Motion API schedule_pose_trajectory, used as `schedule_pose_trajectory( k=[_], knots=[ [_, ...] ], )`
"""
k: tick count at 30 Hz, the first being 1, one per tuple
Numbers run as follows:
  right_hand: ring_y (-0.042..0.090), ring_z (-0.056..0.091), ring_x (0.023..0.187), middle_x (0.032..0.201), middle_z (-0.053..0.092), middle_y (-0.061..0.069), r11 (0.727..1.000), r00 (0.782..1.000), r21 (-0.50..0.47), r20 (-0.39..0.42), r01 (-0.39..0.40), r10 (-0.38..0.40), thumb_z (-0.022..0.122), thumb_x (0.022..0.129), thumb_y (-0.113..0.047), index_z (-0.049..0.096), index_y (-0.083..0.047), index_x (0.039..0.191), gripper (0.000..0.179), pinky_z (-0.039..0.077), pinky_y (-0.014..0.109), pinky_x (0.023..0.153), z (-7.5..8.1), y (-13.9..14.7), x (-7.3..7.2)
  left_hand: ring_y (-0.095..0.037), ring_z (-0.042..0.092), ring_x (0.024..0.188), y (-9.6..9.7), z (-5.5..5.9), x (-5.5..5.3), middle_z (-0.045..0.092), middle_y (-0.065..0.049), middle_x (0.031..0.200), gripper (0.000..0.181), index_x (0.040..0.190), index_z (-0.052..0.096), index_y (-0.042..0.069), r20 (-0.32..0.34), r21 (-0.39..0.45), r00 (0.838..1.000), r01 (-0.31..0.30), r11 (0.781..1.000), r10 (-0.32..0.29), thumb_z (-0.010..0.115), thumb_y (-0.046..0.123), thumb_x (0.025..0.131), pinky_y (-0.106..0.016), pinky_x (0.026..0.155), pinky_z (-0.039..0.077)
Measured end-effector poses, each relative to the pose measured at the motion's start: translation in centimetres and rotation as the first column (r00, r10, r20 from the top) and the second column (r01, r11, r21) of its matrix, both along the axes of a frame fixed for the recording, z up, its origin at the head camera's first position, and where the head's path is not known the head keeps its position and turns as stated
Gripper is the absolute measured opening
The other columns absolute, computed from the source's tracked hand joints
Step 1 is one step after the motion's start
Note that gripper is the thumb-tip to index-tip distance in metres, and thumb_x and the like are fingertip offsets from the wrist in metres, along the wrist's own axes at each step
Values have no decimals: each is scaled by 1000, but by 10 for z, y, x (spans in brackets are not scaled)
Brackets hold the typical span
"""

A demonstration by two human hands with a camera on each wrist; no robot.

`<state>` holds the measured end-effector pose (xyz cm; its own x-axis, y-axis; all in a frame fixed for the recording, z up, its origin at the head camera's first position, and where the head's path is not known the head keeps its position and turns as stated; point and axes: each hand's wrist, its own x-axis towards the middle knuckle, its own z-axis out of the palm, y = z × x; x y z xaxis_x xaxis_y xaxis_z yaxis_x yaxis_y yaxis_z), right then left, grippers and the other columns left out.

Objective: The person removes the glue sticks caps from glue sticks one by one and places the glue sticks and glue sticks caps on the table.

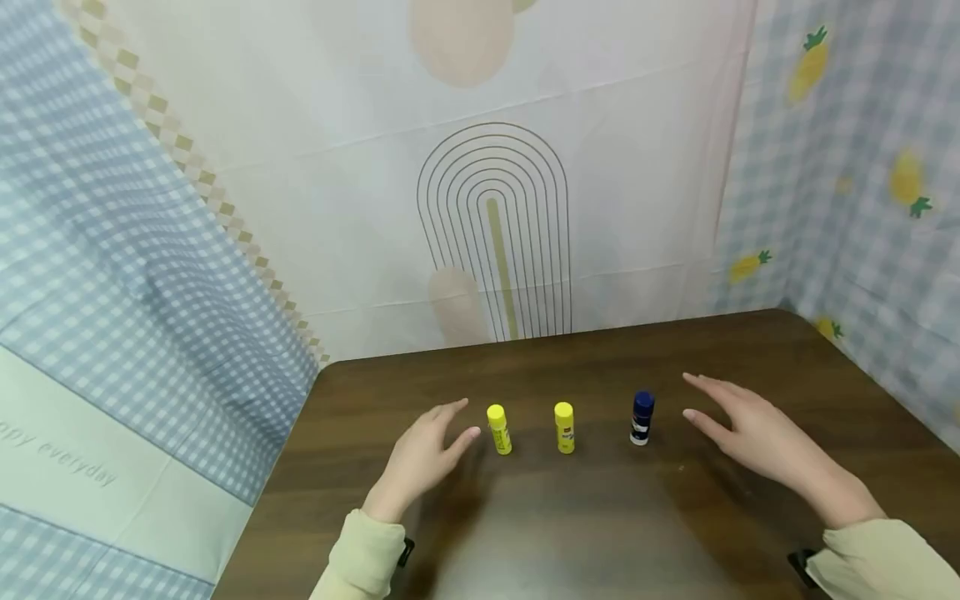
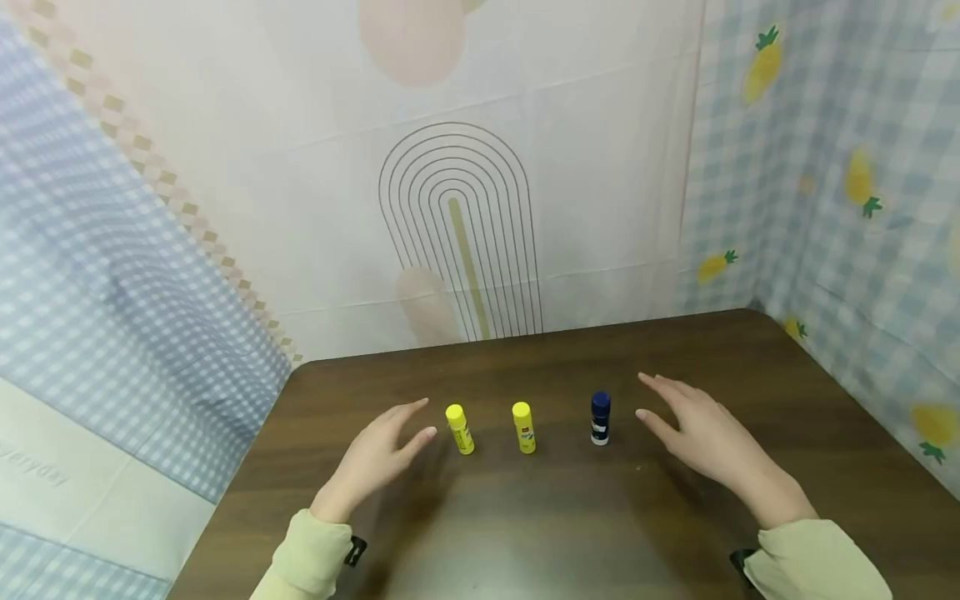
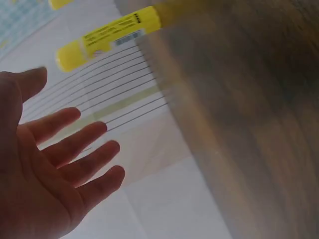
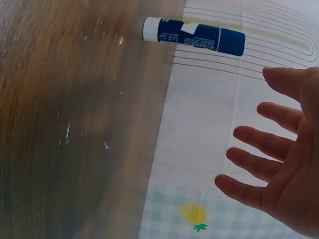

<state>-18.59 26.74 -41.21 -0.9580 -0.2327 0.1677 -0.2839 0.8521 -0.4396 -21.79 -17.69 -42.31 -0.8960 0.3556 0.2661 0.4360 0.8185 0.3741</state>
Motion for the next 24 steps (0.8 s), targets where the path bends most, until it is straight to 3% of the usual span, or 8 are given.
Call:
schedule_pose_trajectory(
  k=[5,9,14,16,24],
  knots=[
    [55,51,122,139,50,34,1000,999,6,28,23,-23,54,103,-47,50,-2,146,63,44,68,90,-5,3,-5,-35,53,131,2,-13,-20,56,-11,144,64,148,51,12,131,1,990,59,998,-59,63,49,97,-56,103,45],
    [49,60,114,134,58,30,1000,999,0,28,19,-19,57,102,-46,56,-1,141,59,49,64,86,-10,7,-9,-33,56,128,5,-21,-34,58,-11,141,64,144,54,7,213,56,965,145,988,-154,66,48,96,-52,103,46],
    [40,68,102,122,67,23,1000,999,-12,46,-1,1,63,100,-38,62,0,133,51,53,58,80,-19,8,-12,-28,66,113,8,-27,-41,69,-7,120,38,120,67,13,307,170,919,203,964,-248,70,41,95,-47,95,53],
    [36,69,98,117,69,21,1000,998,-18,65,-7,9,65,99,-34,63,0,130,47,54,56,78,-21,8,-13,-24,68,107,11,-28,-43,71,-2,112,27,111,69,17,323,183,909,214,960,-265,72,38,94,-43,92,54],
    [28,71,91,108,73,11,999,995,-34,102,-19,22,67,98,-29,65,0,128,42,56,50,74,-26,8,-19,-6,66,90,23,-30,-53,70,11,94,16,97,69,20,311,145,913,228,963,-263,75,34,92,-30,82,54]
  ],
)
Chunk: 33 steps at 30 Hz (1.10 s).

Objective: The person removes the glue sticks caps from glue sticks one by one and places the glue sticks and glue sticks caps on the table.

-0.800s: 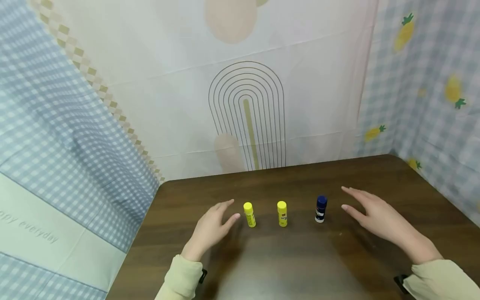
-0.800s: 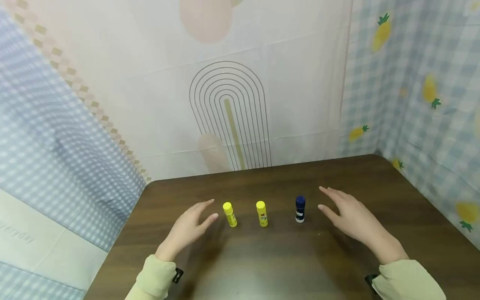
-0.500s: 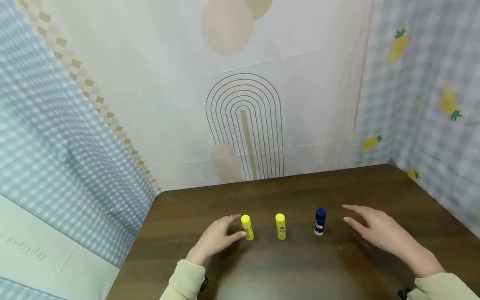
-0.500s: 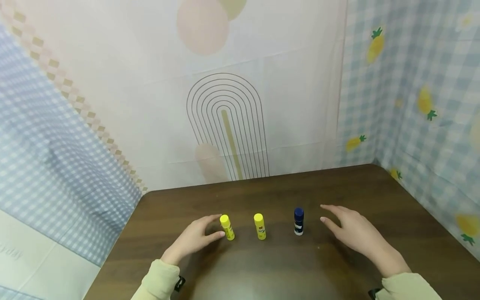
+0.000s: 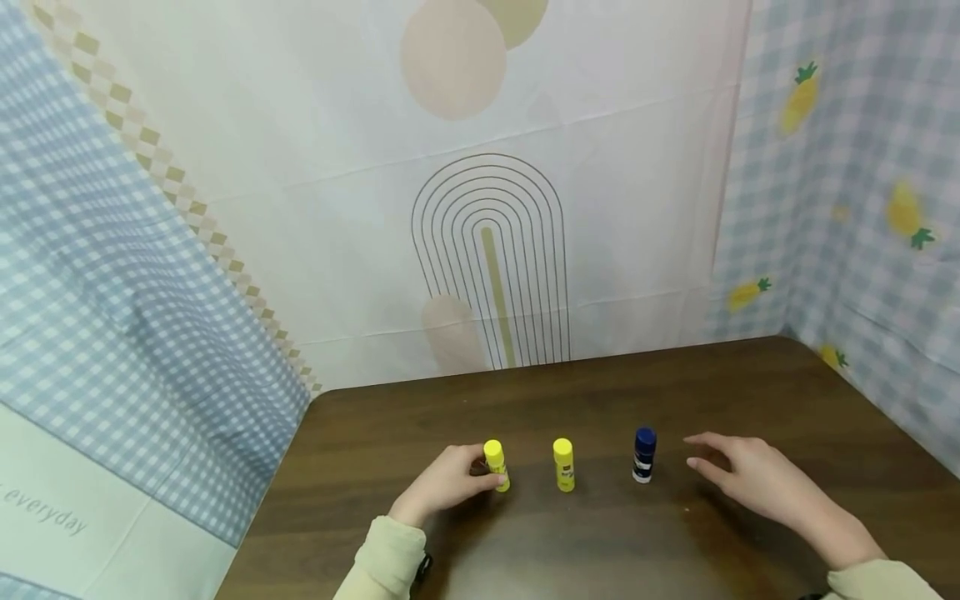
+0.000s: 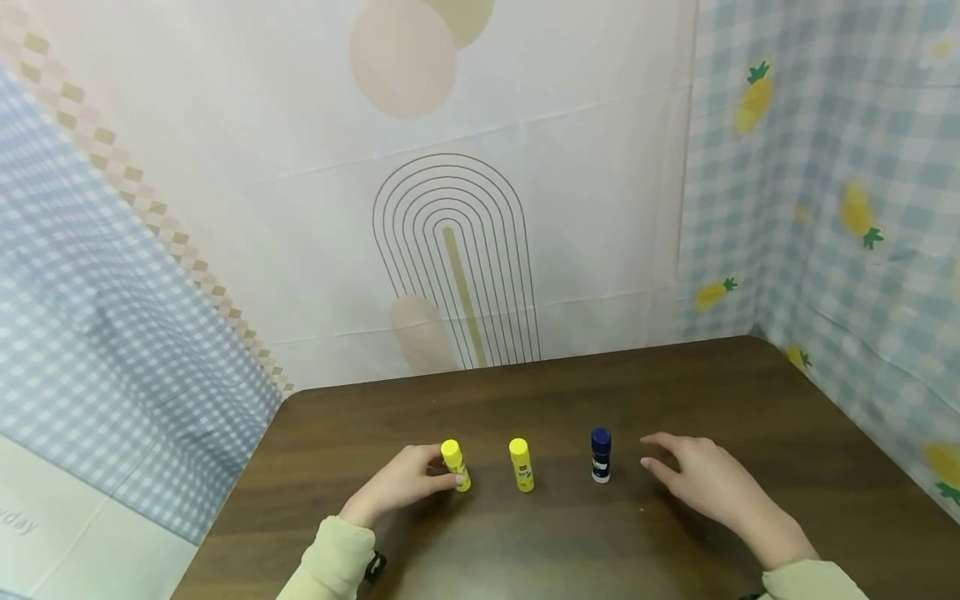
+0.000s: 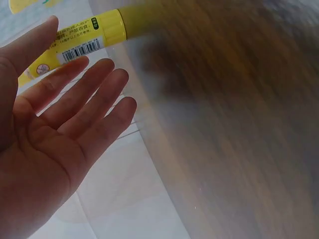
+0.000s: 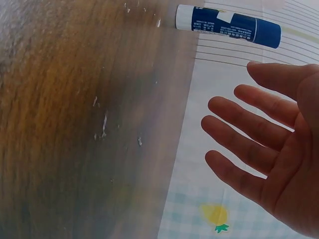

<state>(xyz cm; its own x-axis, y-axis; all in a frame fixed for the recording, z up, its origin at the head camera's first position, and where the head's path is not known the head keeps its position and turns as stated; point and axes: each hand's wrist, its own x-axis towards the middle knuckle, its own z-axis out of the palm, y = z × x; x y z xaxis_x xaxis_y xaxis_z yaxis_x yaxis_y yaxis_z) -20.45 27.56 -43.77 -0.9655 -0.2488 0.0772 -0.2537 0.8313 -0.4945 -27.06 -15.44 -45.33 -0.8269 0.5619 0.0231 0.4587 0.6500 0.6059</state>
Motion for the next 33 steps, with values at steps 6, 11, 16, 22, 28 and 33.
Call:
schedule_pose_trajectory(
  k=[6,11,16,22,28,33],
  knots=[
    [26,71,90,106,73,9,1000,1000,-6,-2,-1,1,66,98,-30,65,-1,128,42,57,48,73,-1,3,3,-4,65,85,7,-1,2,70,9,90,15,96,68,16,-8,-22,1000,12,1000,-12,73,30,94,-28,78,54],
    [23,70,88,105,73,7,1000,1000,-20,11,-7,7,65,99,-31,65,0,127,42,57,47,72,-2,4,5,-5,66,86,8,-1,5,70,8,91,12,97,68,15,-14,-17,1000,19,1000,-19,71,26,96,-27,78,54],
    [26,71,92,108,73,9,1000,1000,-21,9,-9,9,64,100,-32,66,-1,127,42,56,50,75,-3,6,8,-4,65,85,7,-1,4,70,9,90,11,98,68,14,1,3,1000,31,1000,-31,69,25,97,-27,78,54],
    [27,71,92,109,73,9,1000,1000,-17,9,-15,16,64,100,-32,66,-1,127,41,56,49,75,-4,8,10,-7,66,88,3,7,3,71,5,94,14,103,68,11,-10,42,1000,30,999,-30,66,25,100,-27,79,54],
    [25,71,90,106,73,7,1000,1000,-12,8,-23,23,64,100,-31,66,0,126,41,56,48,74,-6,9,11,-17,68,96,-2,35,1,71,-2,103,19,111,64,7,-14,84,1000,5,996,-4,60,24,103,-31,81,55],
    [24,71,90,106,73,7,999,1000,-26,8,-26,26,64,100,-31,66,-1,126,40,56,47,74,-7,9,13,-22,69,97,-9,63,1,72,-2,106,22,115,63,8,-22,120,999,-23,992,26,60,27,103,-33,80,55]
  ],
)
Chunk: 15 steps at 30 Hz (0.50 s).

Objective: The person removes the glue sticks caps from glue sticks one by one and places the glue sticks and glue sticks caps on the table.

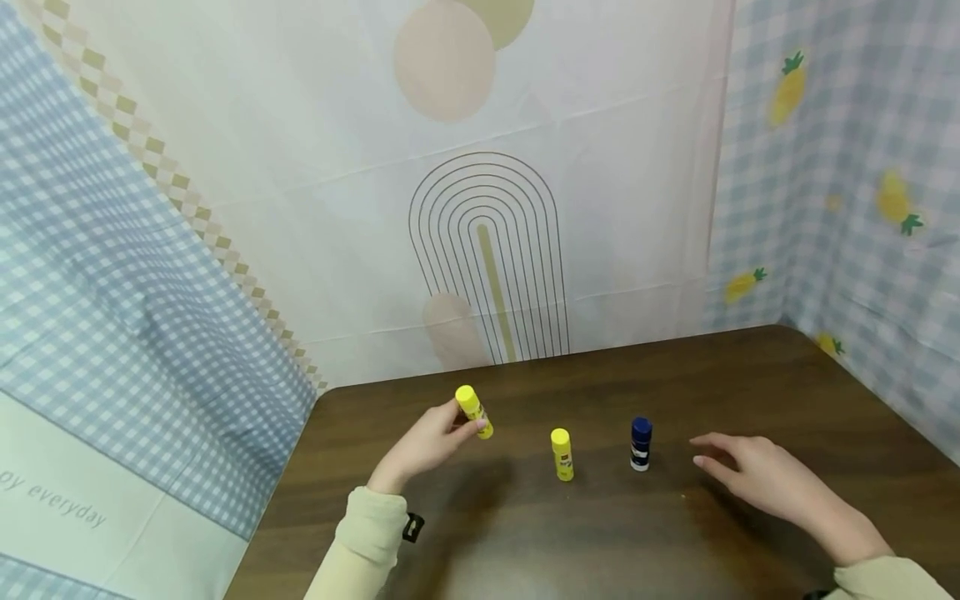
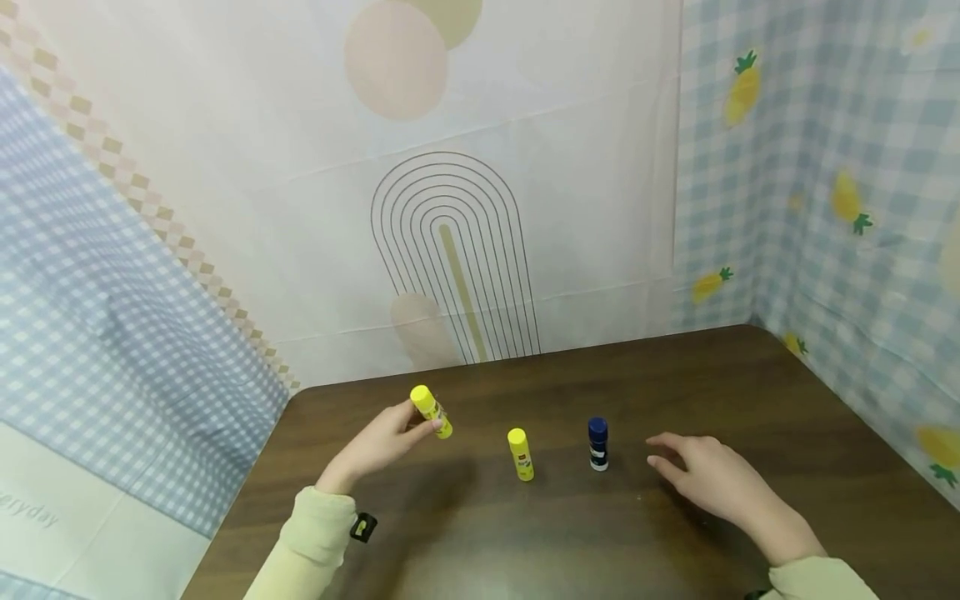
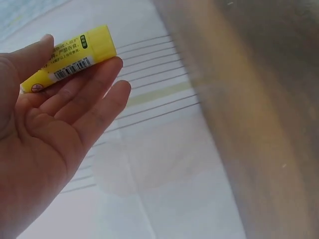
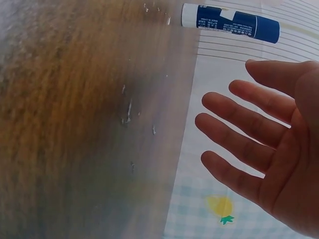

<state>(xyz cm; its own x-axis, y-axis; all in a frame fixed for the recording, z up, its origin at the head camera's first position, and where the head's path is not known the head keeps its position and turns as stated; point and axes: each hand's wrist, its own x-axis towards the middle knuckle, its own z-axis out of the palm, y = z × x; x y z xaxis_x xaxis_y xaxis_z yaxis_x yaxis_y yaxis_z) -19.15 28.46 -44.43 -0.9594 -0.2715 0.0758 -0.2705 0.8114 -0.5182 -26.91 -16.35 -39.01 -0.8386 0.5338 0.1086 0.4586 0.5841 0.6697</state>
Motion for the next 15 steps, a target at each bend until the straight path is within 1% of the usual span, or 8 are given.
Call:
schedule_pose_trajectory(
  k=[3,7,10,15],
  knots=[
    [24,70,91,107,73,7,1000,1000,-3,-1,-1,1,64,100,-31,66,-1,126,40,56,47,74,0,0,2,-19,68,96,-4,11,2,71,-1,106,22,115,63,9,-7,12,1000,-27,1000,27,61,27,102,-33,81,55],
    [26,71,92,108,73,10,1000,1000,4,0,-1,1,64,100,-31,67,-1,126,40,56,50,75,0,1,3,-18,65,88,-7,19,6,71,-1,101,19,112,62,9,-30,-15,998,-59,998,58,63,25,101,-32,76,53],
    [26,71,92,109,73,10,1000,1000,2,5,-1,1,64,100,-32,66,-1,127,41,56,49,75,1,2,3,-15,60,79,-8,23,8,69,0,94,15,108,62,10,-73,-59,995,-77,995,73,65,23,100,-31,71,51],
    [24,70,90,109,73,10,1000,1000,-3,12,1,-1,63,101,-34,65,-1,129,43,56,48,73,1,4,3,-10,57,74,-6,29,10,63,3,85,13,102,58,11,-162,-110,985,-79,991,61,67,20,99,-30,69,51]
  ],
)
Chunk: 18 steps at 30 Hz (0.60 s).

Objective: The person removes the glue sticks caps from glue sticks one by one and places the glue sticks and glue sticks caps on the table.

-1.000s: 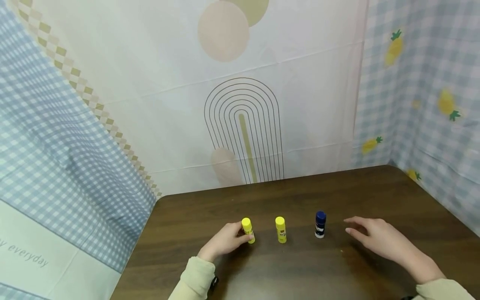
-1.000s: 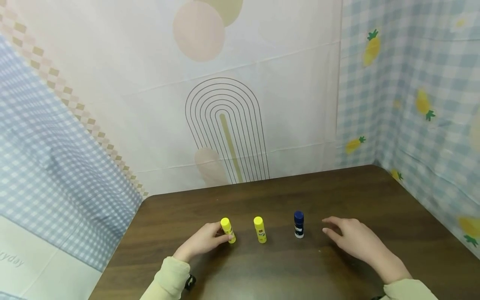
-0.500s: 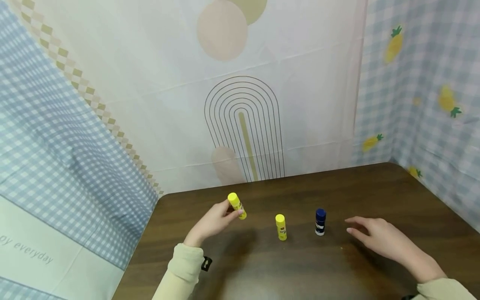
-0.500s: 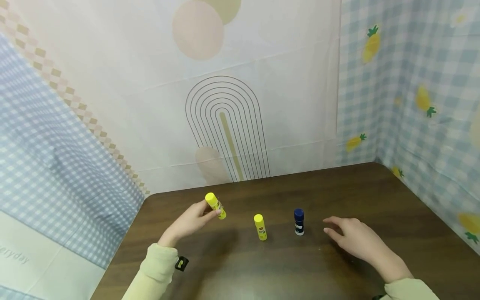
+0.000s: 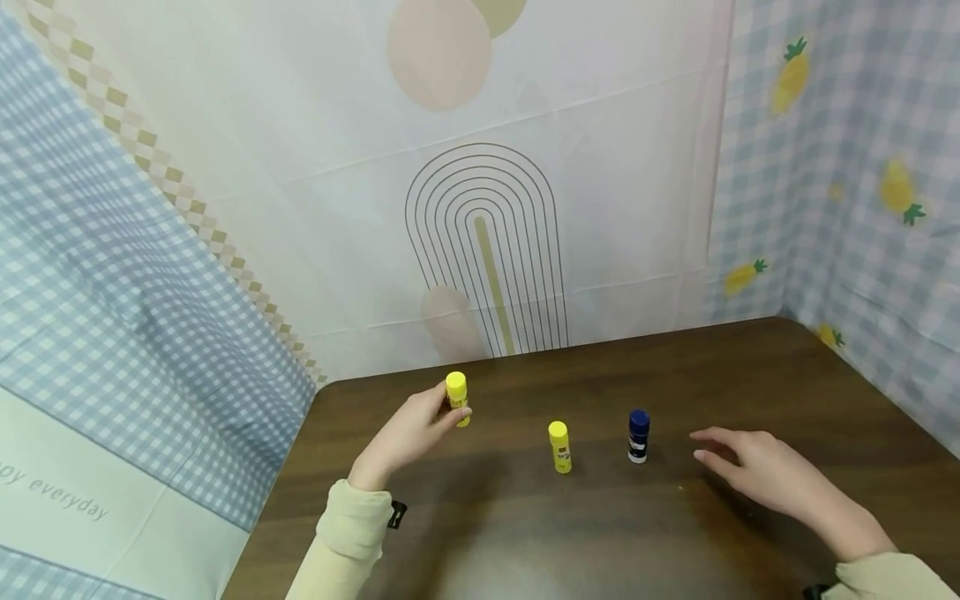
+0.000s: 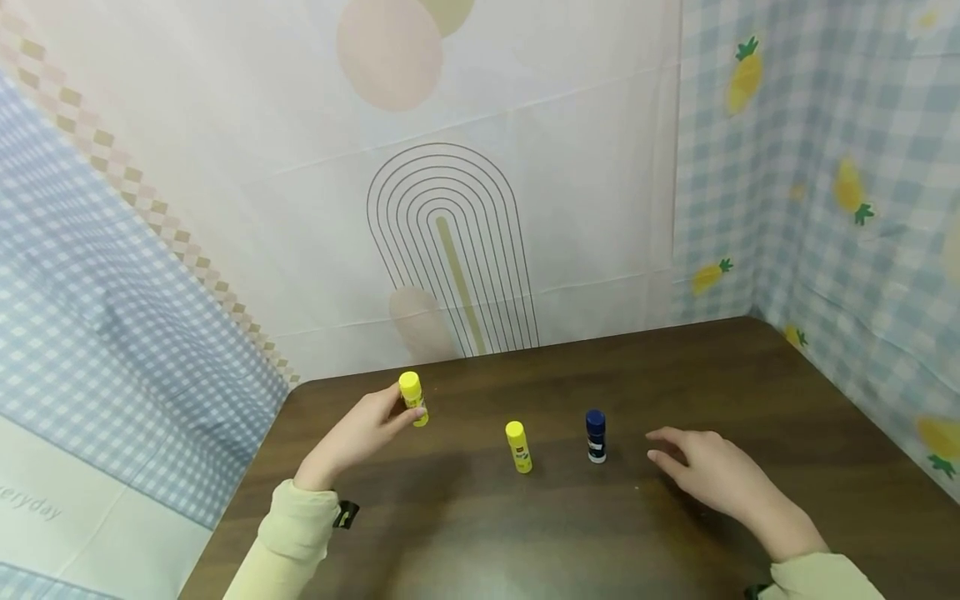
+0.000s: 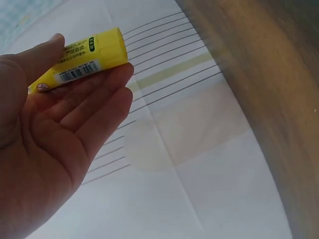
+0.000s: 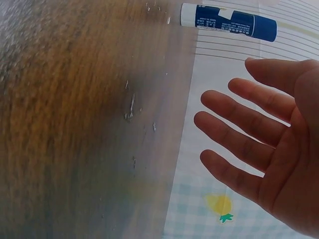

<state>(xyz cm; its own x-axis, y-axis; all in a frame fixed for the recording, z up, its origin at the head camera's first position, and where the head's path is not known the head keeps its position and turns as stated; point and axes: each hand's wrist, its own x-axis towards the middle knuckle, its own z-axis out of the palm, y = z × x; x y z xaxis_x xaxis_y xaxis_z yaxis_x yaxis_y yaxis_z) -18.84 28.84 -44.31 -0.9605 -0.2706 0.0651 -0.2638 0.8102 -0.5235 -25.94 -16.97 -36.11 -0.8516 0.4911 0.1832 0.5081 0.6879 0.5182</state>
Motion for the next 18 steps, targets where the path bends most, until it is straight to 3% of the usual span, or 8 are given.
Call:
schedule_pose_trajectory(
  k=[5,9,13,18],
  knots=[
    [27,71,90,110,72,13,1000,1000,13,-7,3,-3,64,100,-32,65,0,128,42,56,50,74,-1,1,1,-10,51,70,2,6,5,52,5,79,19,93,53,15,-85,-58,996,7,998,-12,68,25,99,-28,64,46],
    [29,71,92,111,72,15,1000,1000,20,-16,2,-2,64,100,-32,66,-1,127,41,56,51,74,-1,2,1,-12,45,69,2,11,12,46,3,80,22,94,53,16,-199,-128,980,-28,991,2,69,31,97,-28,63,43],
    [31,71,93,111,72,16,1000,1000,24,-27,7,-6,64,100,-32,66,-1,127,41,55,53,75,0,4,2,-14,48,73,4,19,19,49,3,85,24,102,61,14,-350,-185,937,-54,981,-15,72,34,94,-30,65,45],
    [31,71,94,111,72,17,999,1000,32,-21,10,-10,64,100,-32,66,-2,128,41,55,54,76,1,6,3,-19,54,82,7,28,26,61,3,91,28,106,67,11,-506,-226,860,-63,972,-62,78,31,88,-33,71,49]
  ],
)
